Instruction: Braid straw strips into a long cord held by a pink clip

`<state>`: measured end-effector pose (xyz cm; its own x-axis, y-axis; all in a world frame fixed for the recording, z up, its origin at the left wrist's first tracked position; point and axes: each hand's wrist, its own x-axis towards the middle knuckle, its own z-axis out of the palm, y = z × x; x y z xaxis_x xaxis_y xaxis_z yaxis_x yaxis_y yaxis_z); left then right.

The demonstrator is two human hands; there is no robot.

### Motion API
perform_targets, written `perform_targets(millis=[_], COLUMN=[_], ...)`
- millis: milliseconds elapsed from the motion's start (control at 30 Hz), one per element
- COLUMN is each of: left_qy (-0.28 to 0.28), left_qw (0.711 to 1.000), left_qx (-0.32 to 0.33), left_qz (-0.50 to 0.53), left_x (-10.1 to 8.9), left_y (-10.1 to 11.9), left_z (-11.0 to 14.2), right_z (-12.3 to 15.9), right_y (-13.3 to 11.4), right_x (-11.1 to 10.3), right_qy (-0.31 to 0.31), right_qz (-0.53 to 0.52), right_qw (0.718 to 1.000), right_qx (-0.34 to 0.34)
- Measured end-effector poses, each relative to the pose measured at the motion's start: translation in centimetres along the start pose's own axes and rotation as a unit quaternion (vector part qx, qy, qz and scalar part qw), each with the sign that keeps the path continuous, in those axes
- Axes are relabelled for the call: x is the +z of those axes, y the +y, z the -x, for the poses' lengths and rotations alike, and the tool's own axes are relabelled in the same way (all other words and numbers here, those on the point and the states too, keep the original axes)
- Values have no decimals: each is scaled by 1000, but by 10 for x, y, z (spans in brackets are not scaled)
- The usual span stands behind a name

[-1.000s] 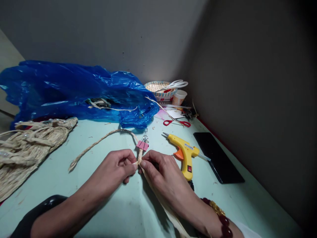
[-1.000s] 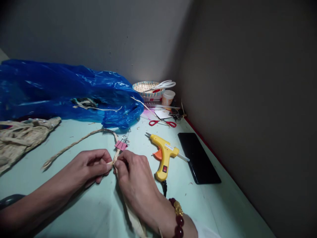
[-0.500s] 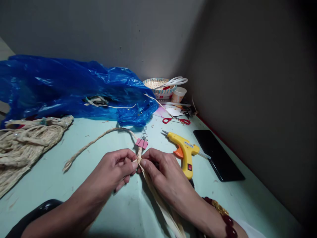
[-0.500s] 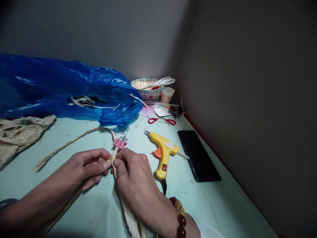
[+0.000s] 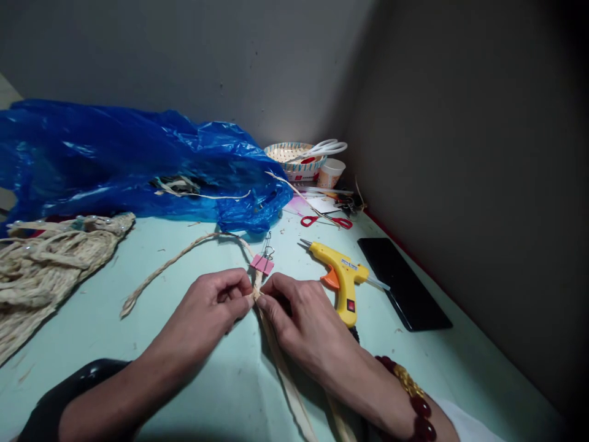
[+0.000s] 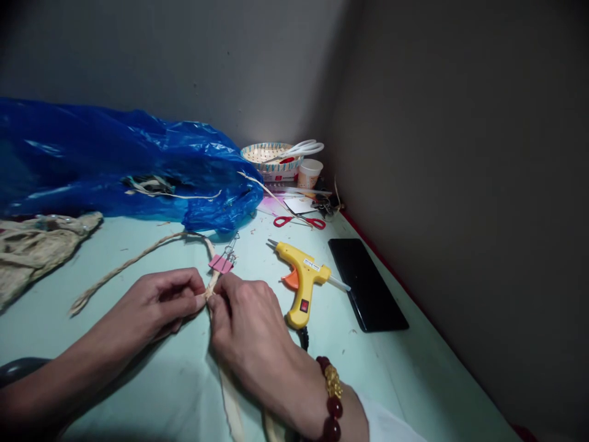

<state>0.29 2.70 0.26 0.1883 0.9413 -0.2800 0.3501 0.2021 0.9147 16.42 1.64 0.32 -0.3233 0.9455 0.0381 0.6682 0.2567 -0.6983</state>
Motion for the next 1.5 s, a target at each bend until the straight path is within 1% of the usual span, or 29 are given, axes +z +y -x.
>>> perform_targets(millis=[167, 267, 367, 467, 600, 667, 767, 867, 967, 1033, 1100, 1200, 1300, 1400, 1500], left_qy=[7, -6, -3, 8, 37, 52, 59, 51, 24, 9, 0, -9, -23, -33, -40], left_qw=[1000, 999, 998, 999, 998, 996, 995, 997, 1000, 999, 997, 994, 991, 987, 984], left_qx=[5, -24, -42, -26, 17, 34, 42, 41, 16, -5, -14, -8, -3, -18, -36], left_qz=[2, 30, 44, 23, -39, -67, -69, -44, 1, 38, 71, 107, 128, 156, 171], left_x=[3, 4, 4, 4, 6, 8, 10, 10, 8, 6, 4, 1, -1, -1, -1], left_y=[1, 0, -1, -1, 0, 0, 0, -2, -6, -8, -11, -14, -15, -13, -11], left_z=[1, 1, 1, 2, 3, 4, 7, 9, 7, 5, 2, -1, -1, 0, 1], right_z=[2, 3, 4, 7, 10, 11, 16, 22, 27, 29, 30, 32, 34, 36, 36], right_y=[-2, -2, -2, -1, -2, -5, -11, -14, -13, -10, -7, -4, -4, -5, -5], right_x=[2, 0, -3, -9, -13, -10, -1, 10, 19, 23, 26, 31, 38, 46, 51], right_qy=[22, 21, 8, 2, 16, 26, 29, 18, 12, 22, 47, 86, 113, 143, 145], right_qz=[22, 13, 16, 52, 83, 66, 36, 66, 153, 219, 278, 326, 338, 337, 338], right_qw=[999, 1000, 1000, 998, 996, 997, 999, 996, 980, 958, 931, 908, 898, 888, 885], right_qx=[-8, -11, -19, -30, -19, -21, -28, -54, -124, -184, -230, -248, -259, -278, -286])
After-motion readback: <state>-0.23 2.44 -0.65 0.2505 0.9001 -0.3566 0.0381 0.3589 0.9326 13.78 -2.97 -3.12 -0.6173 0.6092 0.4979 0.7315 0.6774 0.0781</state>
